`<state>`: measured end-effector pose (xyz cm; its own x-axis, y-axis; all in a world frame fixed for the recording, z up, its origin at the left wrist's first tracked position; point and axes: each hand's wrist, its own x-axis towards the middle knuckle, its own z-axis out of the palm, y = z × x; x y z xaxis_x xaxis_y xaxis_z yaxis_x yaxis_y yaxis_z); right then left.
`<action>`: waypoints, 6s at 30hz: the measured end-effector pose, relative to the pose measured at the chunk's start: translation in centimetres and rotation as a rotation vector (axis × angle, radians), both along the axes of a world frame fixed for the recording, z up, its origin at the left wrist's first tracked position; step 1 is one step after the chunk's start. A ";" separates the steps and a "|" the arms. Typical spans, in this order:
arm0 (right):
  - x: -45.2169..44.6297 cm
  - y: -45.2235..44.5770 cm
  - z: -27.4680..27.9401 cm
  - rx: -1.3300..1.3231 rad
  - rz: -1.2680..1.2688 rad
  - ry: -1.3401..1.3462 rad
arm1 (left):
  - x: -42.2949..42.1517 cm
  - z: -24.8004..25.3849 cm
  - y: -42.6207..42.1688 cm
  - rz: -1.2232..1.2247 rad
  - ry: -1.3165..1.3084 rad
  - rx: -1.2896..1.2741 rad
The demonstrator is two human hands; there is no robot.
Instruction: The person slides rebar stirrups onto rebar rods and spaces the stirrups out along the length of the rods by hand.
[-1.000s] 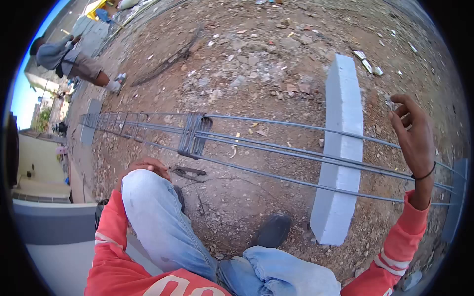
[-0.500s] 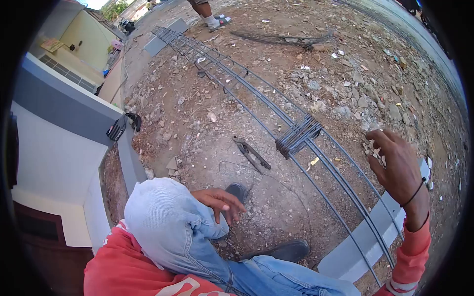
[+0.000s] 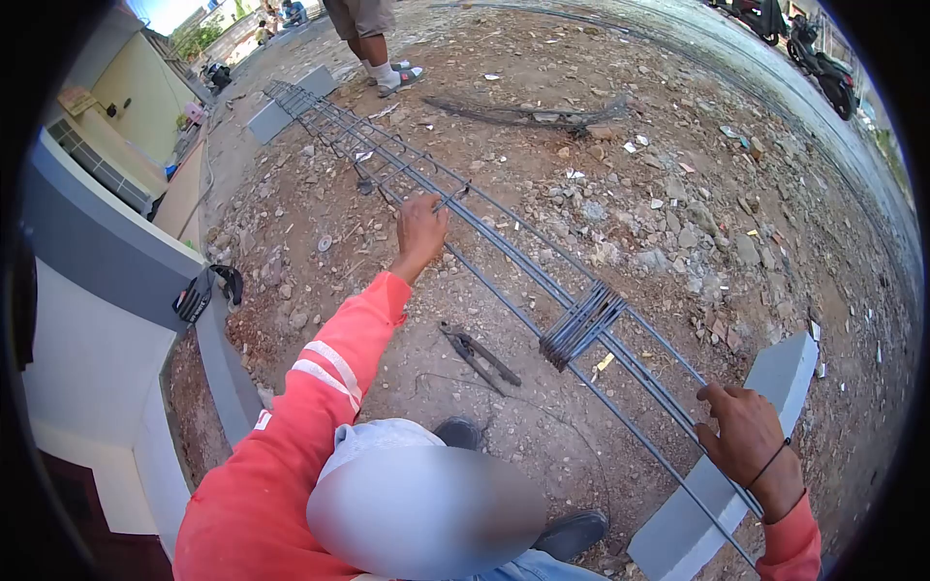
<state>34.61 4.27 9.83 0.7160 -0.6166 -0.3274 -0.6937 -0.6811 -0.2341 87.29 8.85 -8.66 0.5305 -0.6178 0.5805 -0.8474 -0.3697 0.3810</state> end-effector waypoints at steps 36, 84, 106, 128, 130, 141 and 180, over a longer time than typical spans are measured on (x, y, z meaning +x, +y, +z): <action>8.0 -2.2 -2.1 0.000 0.017 -0.119 | 11.9 0.2 -0.4 0.342 0.396 0.105; 16.4 1.0 -14.1 1.640 -0.869 -1.134 | -15.3 3.2 1.4 -0.628 0.448 0.304; 5.6 2.3 -12.4 1.145 -0.989 -0.914 | -16.7 2.5 2.1 -0.522 0.442 0.175; 6.5 3.9 -11.8 1.005 -0.975 -0.912 | -27.2 4.3 2.0 -0.836 0.831 0.270; 6.4 3.9 -12.3 1.021 -0.969 -0.950 | -28.5 4.2 0.9 -0.765 0.992 0.416; 6.5 5.5 -13.9 0.954 -0.936 -1.074 | -26.5 1.9 -0.1 -0.864 1.183 0.406; 4.9 4.0 -13.1 0.886 -0.846 -0.830 | -26.3 3.6 -0.8 -0.946 1.059 0.634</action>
